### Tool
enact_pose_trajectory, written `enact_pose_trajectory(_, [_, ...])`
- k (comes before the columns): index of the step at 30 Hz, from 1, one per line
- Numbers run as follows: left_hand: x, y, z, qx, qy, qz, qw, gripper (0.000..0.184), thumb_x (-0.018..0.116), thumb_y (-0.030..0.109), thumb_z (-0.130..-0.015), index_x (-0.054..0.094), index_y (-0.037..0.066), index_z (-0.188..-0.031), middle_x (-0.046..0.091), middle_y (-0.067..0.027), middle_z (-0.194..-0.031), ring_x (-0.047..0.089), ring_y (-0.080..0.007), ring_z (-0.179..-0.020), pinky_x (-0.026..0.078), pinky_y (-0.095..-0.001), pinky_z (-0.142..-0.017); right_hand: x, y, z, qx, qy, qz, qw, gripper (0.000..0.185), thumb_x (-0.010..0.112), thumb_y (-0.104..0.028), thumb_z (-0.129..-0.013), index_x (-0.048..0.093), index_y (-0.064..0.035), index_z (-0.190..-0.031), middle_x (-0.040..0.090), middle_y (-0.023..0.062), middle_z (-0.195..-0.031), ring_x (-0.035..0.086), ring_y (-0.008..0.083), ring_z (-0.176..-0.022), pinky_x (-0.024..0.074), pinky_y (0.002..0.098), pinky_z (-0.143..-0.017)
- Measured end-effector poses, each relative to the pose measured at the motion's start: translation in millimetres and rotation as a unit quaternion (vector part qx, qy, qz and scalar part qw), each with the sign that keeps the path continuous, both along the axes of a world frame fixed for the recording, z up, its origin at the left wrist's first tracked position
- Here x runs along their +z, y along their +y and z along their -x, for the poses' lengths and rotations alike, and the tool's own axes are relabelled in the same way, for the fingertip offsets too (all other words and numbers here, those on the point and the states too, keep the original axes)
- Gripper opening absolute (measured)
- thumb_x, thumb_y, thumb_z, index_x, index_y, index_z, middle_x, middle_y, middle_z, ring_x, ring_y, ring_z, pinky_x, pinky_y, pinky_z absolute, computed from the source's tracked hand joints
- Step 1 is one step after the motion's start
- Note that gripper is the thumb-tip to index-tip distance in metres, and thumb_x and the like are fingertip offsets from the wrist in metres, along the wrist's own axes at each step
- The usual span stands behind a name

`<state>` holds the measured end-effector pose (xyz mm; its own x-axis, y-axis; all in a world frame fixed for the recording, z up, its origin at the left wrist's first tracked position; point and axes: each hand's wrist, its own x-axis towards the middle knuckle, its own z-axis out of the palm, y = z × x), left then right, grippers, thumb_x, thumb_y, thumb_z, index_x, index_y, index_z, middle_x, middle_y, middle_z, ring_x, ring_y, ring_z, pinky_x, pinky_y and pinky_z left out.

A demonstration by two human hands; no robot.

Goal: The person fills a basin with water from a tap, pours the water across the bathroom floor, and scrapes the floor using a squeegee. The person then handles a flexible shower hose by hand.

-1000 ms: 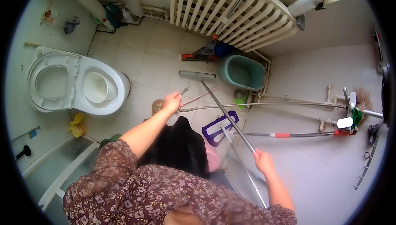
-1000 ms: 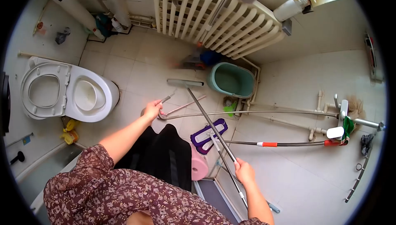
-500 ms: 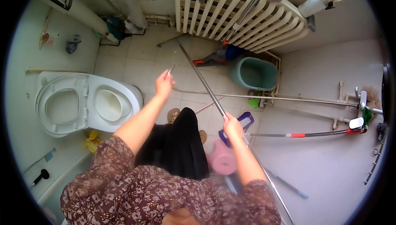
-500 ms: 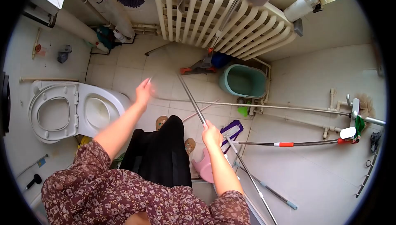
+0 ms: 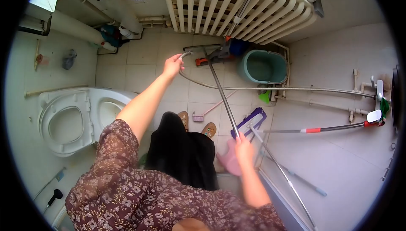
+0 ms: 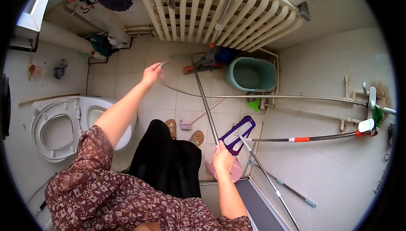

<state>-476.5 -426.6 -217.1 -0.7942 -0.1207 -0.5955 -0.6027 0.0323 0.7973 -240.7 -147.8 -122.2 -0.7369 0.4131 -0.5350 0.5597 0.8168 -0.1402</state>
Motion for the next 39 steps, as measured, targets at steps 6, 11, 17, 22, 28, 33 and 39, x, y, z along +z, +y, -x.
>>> enact_pose_trajectory(6, [3.0, 14.2, -1.9, 0.002, 0.023, -0.003, 1.000, 0.030, 0.042, 0.013, -0.082, 0.046, 0.005, -0.111, 0.052, -0.0004, -0.076, 0.049, -0.0088, -0.060, 0.040, -0.0218, -0.060, -48.4, -32.4, 76.2, 0.011, -0.033, 0.032, 0.999, 0.034, 0.039, -0.021, -0.080, 0.039, -0.0179, -0.115, 0.057, 0.0155, -0.083, 0.054, 0.0316, -0.080, 0.0415, 0.0406, -0.068])
enact_pose_trajectory(11, [-5.1, 27.6, -8.3, 0.045, 0.030, -0.003, 0.999, 0.030, 0.042, 0.013, -0.082, 0.046, 0.006, -0.111, 0.051, -0.0005, -0.075, 0.049, -0.0087, -0.062, 0.041, -0.0215, -0.061, -49.0, -16.8, 58.1, 0.045, -0.108, 0.114, 0.987, 0.032, 0.039, -0.021, -0.081, 0.038, -0.0160, -0.112, 0.056, 0.0161, -0.085, 0.052, 0.0337, -0.083, 0.0411, 0.0416, -0.070])
enact_pose_trajectory(17, [-20.9, 30.0, -37.3, 0.026, 0.004, 0.012, 1.000, 0.032, 0.040, 0.013, -0.083, 0.043, 0.004, -0.113, 0.052, -0.0047, -0.084, 0.049, -0.0088, -0.061, 0.040, -0.0210, -0.060, -22.9, 30.3, -41.6, 0.069, -0.033, 0.123, 0.990, 0.033, 0.041, -0.022, -0.080, 0.042, -0.0202, -0.113, 0.056, 0.0168, -0.082, 0.053, 0.0333, -0.079, 0.0413, 0.0412, -0.068])
enact_pose_trajectory(22, [-36.9, 12.3, -61.7, 0.102, -0.013, -0.015, 0.995, 0.031, 0.041, 0.011, -0.083, 0.043, 0.007, -0.113, 0.051, -0.0025, -0.081, 0.050, -0.0106, -0.072, 0.042, -0.0230, -0.066, -18.7, 16.2, -22.6, 0.074, 0.011, 0.143, 0.987, 0.031, 0.042, -0.023, -0.079, 0.046, -0.0192, -0.110, 0.056, 0.0177, -0.079, 0.054, 0.0333, -0.074, 0.0419, 0.0411, -0.066])
enact_pose_trajectory(28, [-33.3, -4.9, -61.9, 0.168, 0.014, -0.039, 0.985, 0.032, 0.041, 0.011, -0.083, 0.041, 0.006, -0.114, 0.052, -0.0014, -0.081, 0.052, -0.0101, -0.069, 0.041, -0.0211, -0.062, -73.2, -49.6, 93.5, 0.134, -0.008, 0.137, 0.981, 0.032, 0.038, -0.021, -0.081, 0.041, -0.0179, -0.113, 0.057, 0.0160, -0.083, 0.054, 0.0321, -0.078, 0.0416, 0.0411, -0.068])
enact_pose_trajectory(33, [-38.8, -17.4, -57.6, 0.172, 0.002, -0.026, 0.985, 0.032, 0.040, 0.012, -0.084, 0.041, 0.008, -0.116, 0.052, -0.0009, -0.082, 0.053, -0.0089, -0.068, 0.038, -0.0194, -0.058, -122.9, -81.6, 114.5, 0.091, -0.028, 0.123, 0.988, 0.029, 0.037, -0.021, -0.082, 0.043, -0.0169, -0.109, 0.057, 0.0118, -0.087, 0.053, 0.0266, -0.085, 0.0408, 0.0375, -0.070])
enact_pose_trajectory(39, [-63.7, -24.4, -75.8, 0.156, -0.037, 0.001, 0.987, 0.035, 0.042, 0.012, -0.083, 0.038, 0.008, -0.117, 0.052, -0.0012, -0.084, 0.053, -0.0114, -0.071, 0.042, -0.0233, -0.068, -82.0, -7.0, 53.9, 0.156, -0.134, 0.089, 0.975, 0.032, 0.042, -0.020, -0.080, 0.041, -0.0195, -0.112, 0.059, 0.0106, -0.085, 0.056, 0.0261, -0.078, 0.0432, 0.0377, -0.067])
